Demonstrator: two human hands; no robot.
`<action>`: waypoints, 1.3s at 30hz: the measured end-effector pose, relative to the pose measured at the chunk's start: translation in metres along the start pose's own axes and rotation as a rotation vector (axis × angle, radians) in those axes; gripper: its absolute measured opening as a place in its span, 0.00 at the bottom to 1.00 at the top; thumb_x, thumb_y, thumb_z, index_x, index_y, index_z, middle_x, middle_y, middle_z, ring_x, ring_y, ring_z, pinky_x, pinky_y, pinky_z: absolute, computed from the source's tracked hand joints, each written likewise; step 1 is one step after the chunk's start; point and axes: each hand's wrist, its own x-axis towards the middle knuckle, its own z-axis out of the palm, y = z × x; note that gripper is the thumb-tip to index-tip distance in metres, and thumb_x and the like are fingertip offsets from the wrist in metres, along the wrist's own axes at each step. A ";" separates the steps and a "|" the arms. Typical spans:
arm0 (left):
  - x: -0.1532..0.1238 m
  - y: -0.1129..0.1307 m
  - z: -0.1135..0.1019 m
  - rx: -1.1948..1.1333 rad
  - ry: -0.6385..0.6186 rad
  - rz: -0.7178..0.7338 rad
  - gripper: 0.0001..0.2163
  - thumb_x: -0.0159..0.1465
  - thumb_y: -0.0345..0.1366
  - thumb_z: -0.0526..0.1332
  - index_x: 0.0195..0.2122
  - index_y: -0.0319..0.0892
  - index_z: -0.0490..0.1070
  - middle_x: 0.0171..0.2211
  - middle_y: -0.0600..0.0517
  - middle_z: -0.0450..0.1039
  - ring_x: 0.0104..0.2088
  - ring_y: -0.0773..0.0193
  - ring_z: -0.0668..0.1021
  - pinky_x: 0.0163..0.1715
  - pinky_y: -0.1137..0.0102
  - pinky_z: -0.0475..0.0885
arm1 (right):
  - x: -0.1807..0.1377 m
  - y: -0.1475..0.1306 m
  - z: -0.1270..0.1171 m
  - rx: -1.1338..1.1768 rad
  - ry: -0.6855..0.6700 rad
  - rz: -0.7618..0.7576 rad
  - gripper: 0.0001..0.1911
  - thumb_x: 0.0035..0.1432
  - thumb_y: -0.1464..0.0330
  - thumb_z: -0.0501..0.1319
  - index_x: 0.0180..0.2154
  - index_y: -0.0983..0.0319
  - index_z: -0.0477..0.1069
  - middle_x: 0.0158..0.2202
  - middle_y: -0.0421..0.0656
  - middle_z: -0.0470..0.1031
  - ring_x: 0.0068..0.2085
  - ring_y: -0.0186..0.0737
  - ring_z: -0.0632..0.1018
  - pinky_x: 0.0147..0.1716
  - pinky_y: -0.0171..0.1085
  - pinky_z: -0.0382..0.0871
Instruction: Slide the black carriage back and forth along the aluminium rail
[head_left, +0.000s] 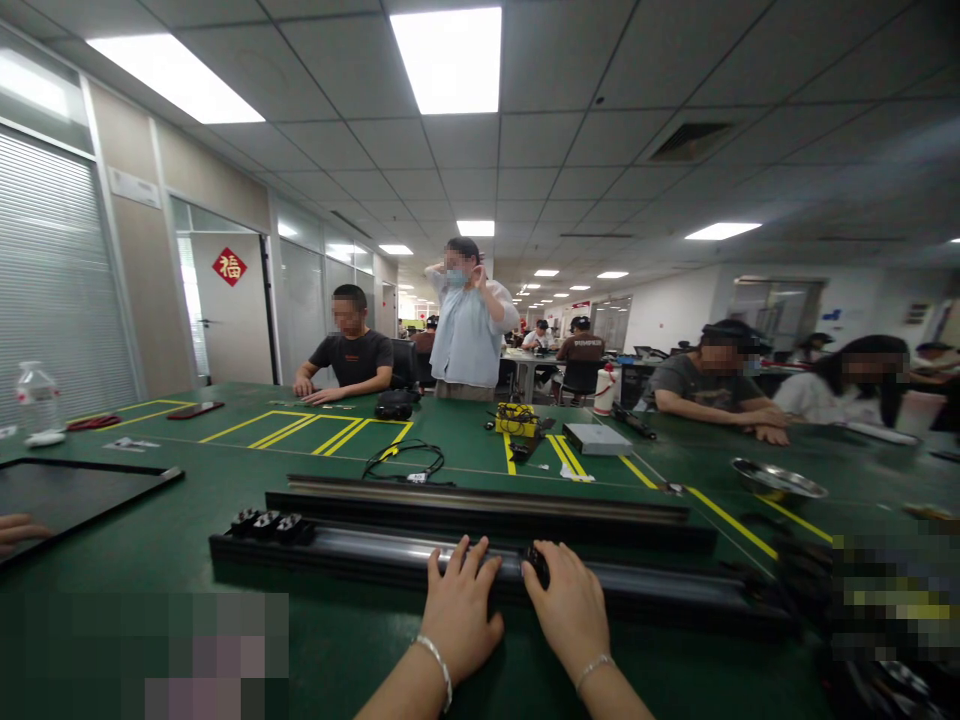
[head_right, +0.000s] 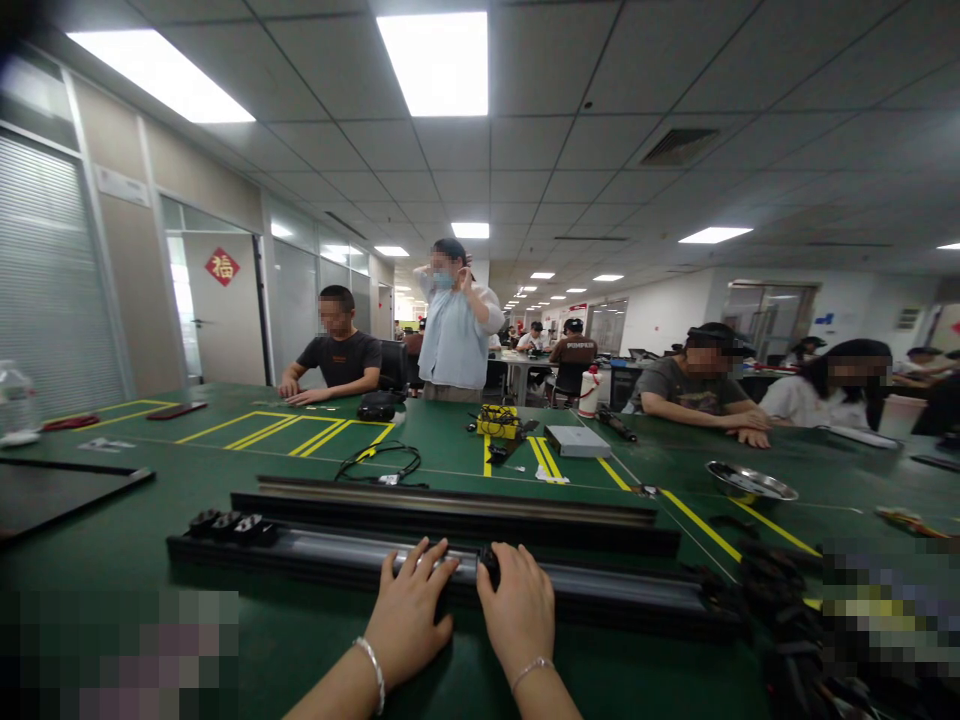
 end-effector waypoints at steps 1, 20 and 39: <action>0.000 0.000 0.000 -0.002 -0.001 0.002 0.28 0.51 0.41 0.52 0.55 0.56 0.58 0.63 0.57 0.51 0.62 0.52 0.51 0.58 0.46 0.38 | 0.000 0.000 0.000 -0.003 -0.001 0.000 0.19 0.57 0.62 0.49 0.47 0.60 0.68 0.49 0.44 0.71 0.54 0.45 0.65 0.51 0.42 0.56; 0.002 -0.005 0.006 0.028 0.048 0.032 0.27 0.52 0.41 0.52 0.55 0.54 0.58 0.62 0.56 0.52 0.62 0.53 0.52 0.56 0.45 0.40 | 0.004 -0.010 -0.004 -0.023 0.022 0.045 0.16 0.55 0.61 0.52 0.43 0.58 0.69 0.44 0.45 0.73 0.49 0.45 0.69 0.47 0.42 0.57; 0.000 -0.004 0.006 0.029 0.078 0.054 0.26 0.52 0.40 0.52 0.55 0.54 0.58 0.62 0.55 0.52 0.61 0.53 0.53 0.56 0.45 0.42 | 0.004 -0.013 -0.008 -0.018 0.037 0.068 0.14 0.53 0.62 0.53 0.40 0.59 0.70 0.42 0.45 0.73 0.46 0.44 0.70 0.46 0.41 0.56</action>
